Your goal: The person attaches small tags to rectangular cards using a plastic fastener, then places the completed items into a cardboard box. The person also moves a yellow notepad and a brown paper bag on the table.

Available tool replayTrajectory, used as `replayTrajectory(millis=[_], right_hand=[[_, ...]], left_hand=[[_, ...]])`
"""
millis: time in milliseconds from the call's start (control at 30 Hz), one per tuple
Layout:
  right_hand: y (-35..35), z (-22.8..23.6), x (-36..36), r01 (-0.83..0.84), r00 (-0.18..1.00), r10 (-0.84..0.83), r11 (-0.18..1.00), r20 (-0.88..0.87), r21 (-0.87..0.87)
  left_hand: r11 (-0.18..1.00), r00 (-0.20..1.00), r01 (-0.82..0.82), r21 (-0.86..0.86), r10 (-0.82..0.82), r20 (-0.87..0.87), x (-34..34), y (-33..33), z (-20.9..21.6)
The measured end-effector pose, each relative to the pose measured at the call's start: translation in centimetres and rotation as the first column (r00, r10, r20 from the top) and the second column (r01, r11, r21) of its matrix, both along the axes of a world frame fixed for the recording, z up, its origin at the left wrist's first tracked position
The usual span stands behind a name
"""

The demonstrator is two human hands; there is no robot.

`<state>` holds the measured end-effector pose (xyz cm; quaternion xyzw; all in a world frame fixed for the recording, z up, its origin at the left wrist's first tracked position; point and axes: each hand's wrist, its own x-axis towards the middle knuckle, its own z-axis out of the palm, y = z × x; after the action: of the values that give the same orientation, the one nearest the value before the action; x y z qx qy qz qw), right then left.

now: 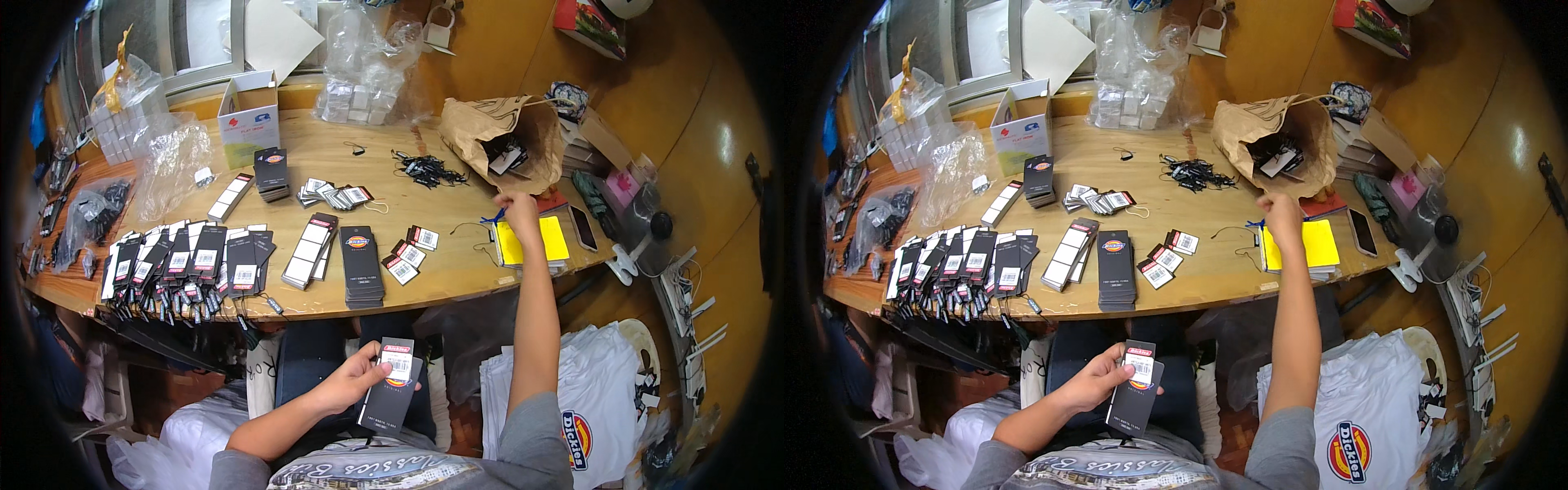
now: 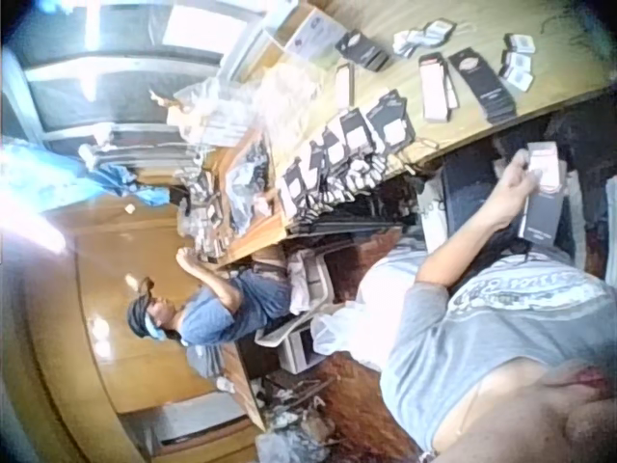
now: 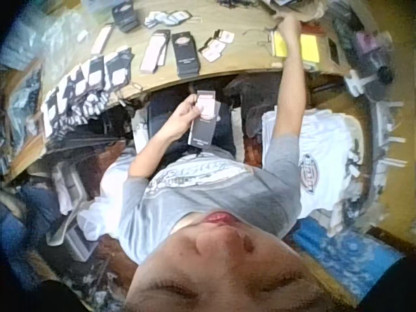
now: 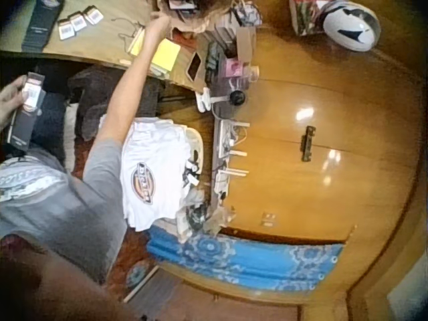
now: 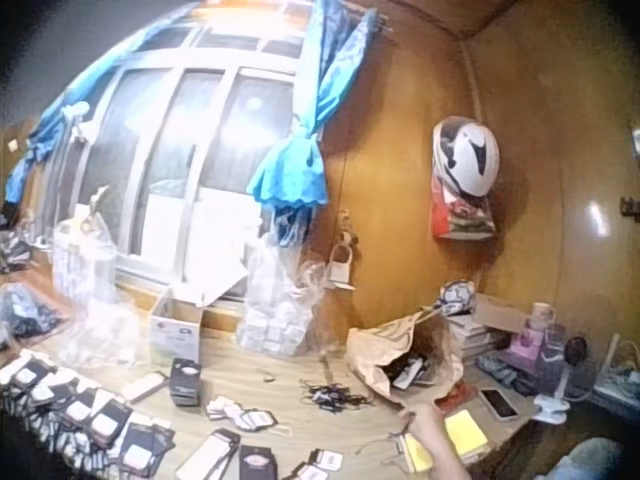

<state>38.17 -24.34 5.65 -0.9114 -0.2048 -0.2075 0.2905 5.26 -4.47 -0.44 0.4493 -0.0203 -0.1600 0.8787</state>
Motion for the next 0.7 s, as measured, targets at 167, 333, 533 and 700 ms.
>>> replayTrajectory(millis=[167, 333, 533, 700], right_hand=[[3.8, 0.0, -0.8, -0.392, 0.874, 0.346, 0.917, -0.34, -0.075], [3.8, -3.0, 0.2, -0.494, 0.801, 0.423, 0.867, -0.424, -0.068], [3.7, -3.5, -1.4, -0.488, 0.871, 0.472, 0.865, -0.138, -0.118], [3.7, -2.0, -11.9, -0.324, 0.799, 0.588, 0.593, -0.123, 0.737]], left_hand=[[0.999, 0.999, -0.032, -0.018, 0.031, -0.025, 0.0, 0.5, -0.2], [0.953, 0.979, -0.144, -0.266, 0.098, -0.179, 0.9, 0.7, -0.4], [0.968, 0.975, -0.215, -0.132, 0.206, -0.078, 1.0, 0.0, -0.4], [0.844, 0.863, -0.497, 0.202, 0.456, 0.217, 1.0, -0.1, -2.2]])
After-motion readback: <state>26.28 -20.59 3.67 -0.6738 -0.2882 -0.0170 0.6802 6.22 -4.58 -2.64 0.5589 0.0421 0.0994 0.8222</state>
